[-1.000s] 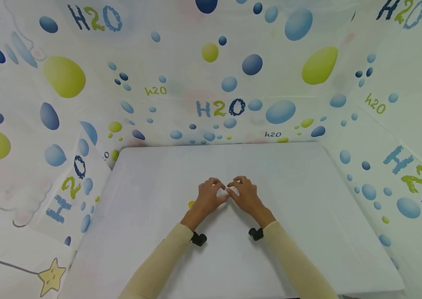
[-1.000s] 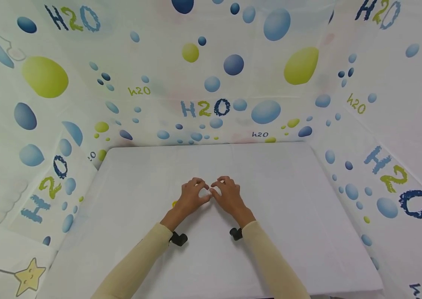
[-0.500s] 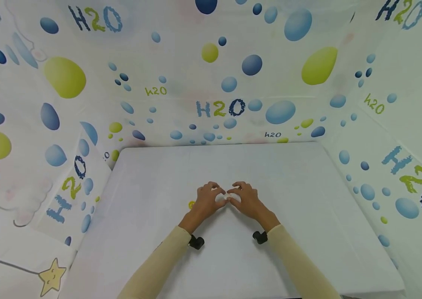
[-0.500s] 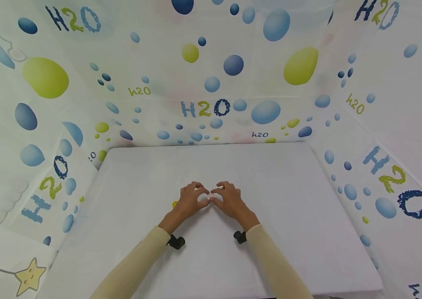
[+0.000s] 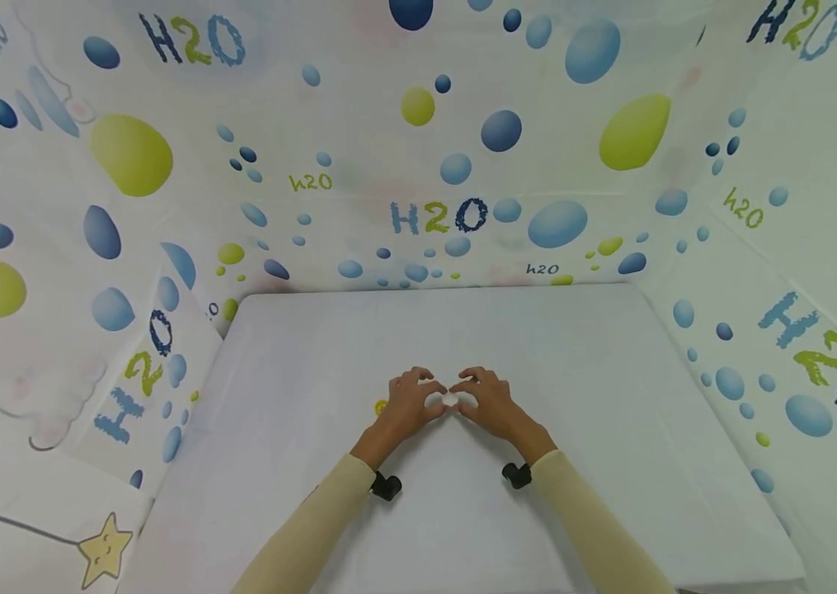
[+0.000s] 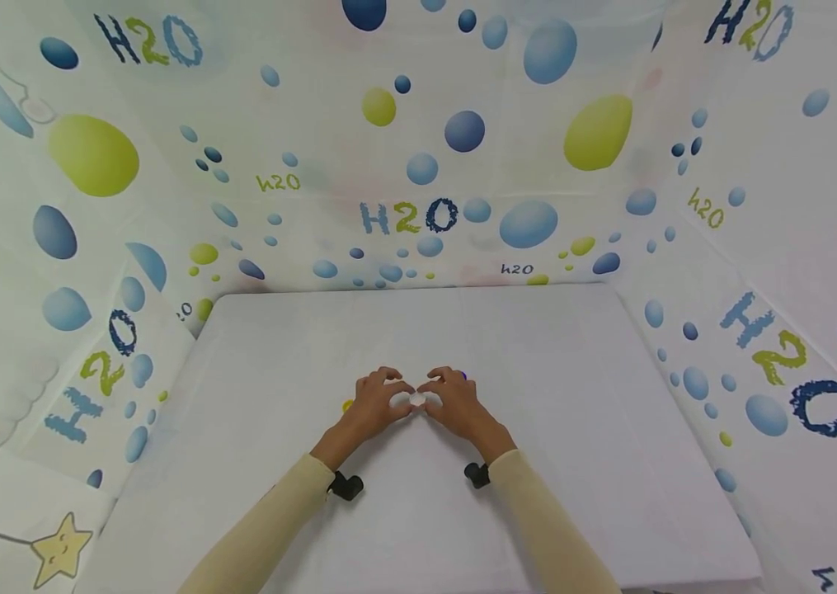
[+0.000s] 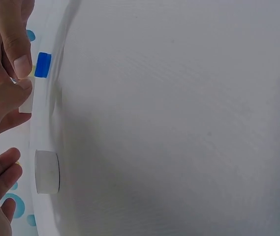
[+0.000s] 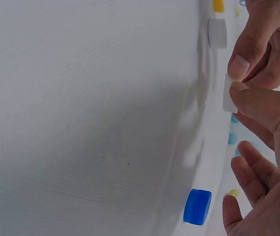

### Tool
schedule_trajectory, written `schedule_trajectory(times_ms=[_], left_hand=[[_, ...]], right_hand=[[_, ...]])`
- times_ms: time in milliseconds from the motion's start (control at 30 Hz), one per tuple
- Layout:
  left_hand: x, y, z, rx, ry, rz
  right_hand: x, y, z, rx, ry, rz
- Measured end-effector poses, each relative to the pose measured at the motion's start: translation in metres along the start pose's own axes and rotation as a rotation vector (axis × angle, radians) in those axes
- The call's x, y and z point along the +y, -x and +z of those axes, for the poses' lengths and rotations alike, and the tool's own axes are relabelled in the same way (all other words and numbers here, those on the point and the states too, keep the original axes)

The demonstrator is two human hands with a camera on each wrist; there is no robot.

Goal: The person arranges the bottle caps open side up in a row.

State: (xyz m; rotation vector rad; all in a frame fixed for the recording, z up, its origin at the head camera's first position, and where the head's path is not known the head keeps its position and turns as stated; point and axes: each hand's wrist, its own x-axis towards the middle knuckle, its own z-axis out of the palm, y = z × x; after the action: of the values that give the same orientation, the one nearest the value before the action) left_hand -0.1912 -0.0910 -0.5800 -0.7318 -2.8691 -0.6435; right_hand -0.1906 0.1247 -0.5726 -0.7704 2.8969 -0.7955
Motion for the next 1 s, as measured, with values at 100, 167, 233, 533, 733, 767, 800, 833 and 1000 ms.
schedule_trajectory(times_ms=[100, 167, 233, 533, 733, 767, 800, 833, 1000], left_hand=[[0.0001, 0.0014, -0.0005, -0.002, 0.005, -0.001], [0.0002, 0.0020, -0.0009, -0.005, 0.006, 0.000], [0.0001, 0.0025, -0.0010, -0.008, -0.001, 0.000], [0.0017, 0.0027, -0.0015, -0.040, -0.009, -0.009], [0.0020, 0.0024, 0.0006, -0.037, -0.055, -0.004], [0.0021, 0.0024, 0.0010, -0.036, -0.063, -0.002], [0.0022, 0.0025, 0.0012, -0.034, -0.070, 0.001], [0.0023, 0.0025, 0.0014, -0.032, -0.077, 0.004], [0.0034, 0.0029, 0.0012, -0.030, -0.094, 0.012]], right_hand=[[-0.0010, 0.0005, 0.0010, 0.007, -0.004, 0.005], [-0.0022, 0.0012, 0.0013, 0.013, -0.005, 0.003], [-0.0035, 0.0022, 0.0014, 0.023, -0.002, -0.009], [-0.0061, 0.0039, 0.0036, 0.048, 0.009, -0.023], [-0.0064, 0.0043, 0.0061, 0.047, 0.030, -0.027], [-0.0066, 0.0046, 0.0062, 0.049, 0.032, -0.028], [-0.0066, 0.0047, 0.0064, 0.049, 0.034, -0.029], [-0.0065, 0.0048, 0.0068, 0.048, 0.039, -0.026], [-0.0054, 0.0047, 0.0088, 0.033, 0.063, -0.011]])
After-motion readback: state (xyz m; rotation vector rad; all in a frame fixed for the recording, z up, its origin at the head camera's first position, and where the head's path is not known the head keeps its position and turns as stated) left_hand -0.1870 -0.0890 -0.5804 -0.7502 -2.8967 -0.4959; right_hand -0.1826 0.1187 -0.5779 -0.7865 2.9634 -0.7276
